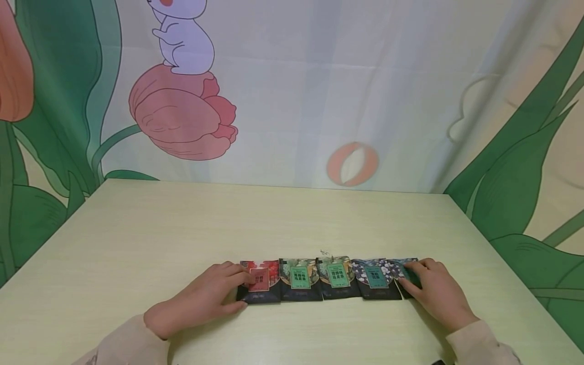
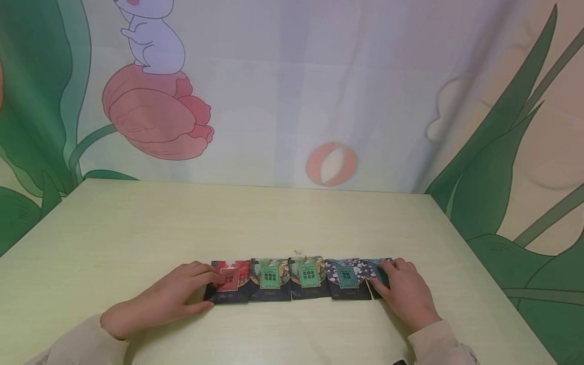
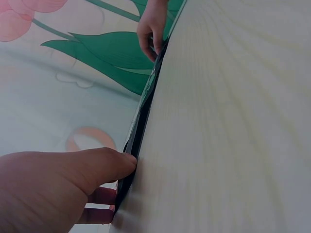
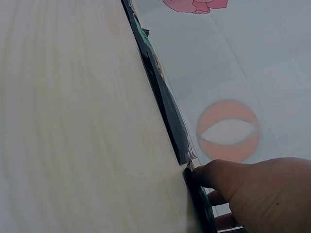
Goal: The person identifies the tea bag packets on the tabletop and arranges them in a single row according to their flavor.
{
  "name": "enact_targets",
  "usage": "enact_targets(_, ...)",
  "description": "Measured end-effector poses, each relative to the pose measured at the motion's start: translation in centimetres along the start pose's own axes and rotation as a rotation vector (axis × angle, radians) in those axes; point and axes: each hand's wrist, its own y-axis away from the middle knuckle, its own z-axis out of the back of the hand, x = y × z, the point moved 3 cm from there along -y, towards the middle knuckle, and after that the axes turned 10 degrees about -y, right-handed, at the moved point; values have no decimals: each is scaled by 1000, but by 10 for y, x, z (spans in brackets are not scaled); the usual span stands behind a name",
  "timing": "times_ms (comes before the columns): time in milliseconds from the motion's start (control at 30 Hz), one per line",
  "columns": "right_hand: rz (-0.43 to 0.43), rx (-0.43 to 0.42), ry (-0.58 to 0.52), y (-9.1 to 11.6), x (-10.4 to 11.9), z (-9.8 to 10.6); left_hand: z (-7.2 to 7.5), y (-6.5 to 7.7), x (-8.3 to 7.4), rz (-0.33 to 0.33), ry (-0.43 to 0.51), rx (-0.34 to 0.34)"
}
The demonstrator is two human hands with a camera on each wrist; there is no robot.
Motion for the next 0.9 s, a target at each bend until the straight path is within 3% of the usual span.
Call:
enact_targets(700, -13, 11, -4, 0, -2, 2, -2, -4, -2, -10, -16, 2)
enact_targets(900, -17, -34, -31, -2, -4, 6, -3, -11, -2, -41, -32, -5)
